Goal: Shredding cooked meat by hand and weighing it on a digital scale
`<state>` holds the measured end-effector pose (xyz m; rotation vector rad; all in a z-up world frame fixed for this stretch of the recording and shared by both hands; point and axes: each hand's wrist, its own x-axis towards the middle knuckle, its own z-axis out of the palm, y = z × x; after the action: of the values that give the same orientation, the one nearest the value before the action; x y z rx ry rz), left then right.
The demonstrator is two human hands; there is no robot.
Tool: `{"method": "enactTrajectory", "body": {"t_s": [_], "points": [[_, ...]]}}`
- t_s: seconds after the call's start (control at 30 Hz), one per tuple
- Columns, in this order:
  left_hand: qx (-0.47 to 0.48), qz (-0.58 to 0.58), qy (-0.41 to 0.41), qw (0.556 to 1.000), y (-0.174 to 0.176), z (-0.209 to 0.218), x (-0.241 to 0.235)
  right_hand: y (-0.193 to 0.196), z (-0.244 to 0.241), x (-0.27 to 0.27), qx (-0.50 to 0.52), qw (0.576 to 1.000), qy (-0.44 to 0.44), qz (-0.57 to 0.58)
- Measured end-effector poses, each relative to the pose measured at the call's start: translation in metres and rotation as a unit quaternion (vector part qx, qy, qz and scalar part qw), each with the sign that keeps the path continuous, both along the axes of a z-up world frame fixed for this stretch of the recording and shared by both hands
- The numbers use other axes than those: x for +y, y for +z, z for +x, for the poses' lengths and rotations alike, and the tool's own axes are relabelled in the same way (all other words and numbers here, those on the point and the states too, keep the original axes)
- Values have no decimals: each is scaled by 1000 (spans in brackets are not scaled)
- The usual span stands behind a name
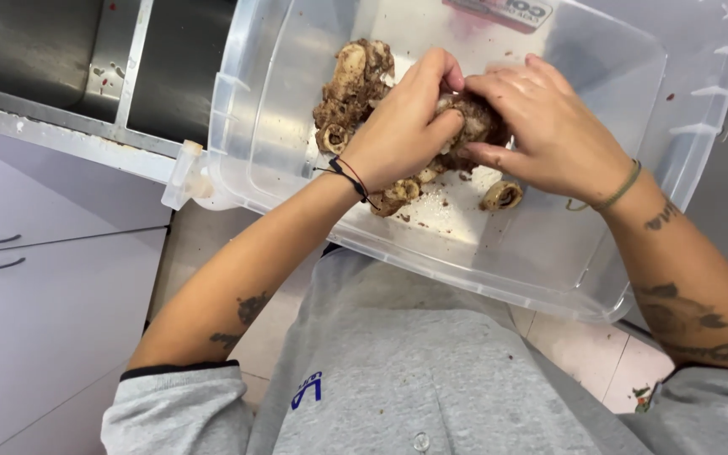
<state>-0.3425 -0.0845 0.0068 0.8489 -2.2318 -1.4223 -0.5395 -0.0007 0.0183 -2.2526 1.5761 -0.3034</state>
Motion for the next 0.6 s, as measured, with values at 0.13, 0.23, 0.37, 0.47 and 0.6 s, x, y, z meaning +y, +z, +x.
{"method": "enactTrajectory", "body": {"t_s": [0.13,0.23,0.37,0.47,0.6], "points": [[1,24,-48,999,4,2,0,-11,-6,-7,-29,997,7,68],[14,43,-86,995,3,5,-1,-19,-11,-6,-83,967,-31,237],[79,68,-135,985,9,7,0,-25,-16,-2,-192,943,-58,266],[146,106,-161,970,14,9,-2,-14,-16,-3,-270,898,-116,327],[247,186,-194,931,17,11,-2,-14,-25,1,-358,867,-108,330]]}}
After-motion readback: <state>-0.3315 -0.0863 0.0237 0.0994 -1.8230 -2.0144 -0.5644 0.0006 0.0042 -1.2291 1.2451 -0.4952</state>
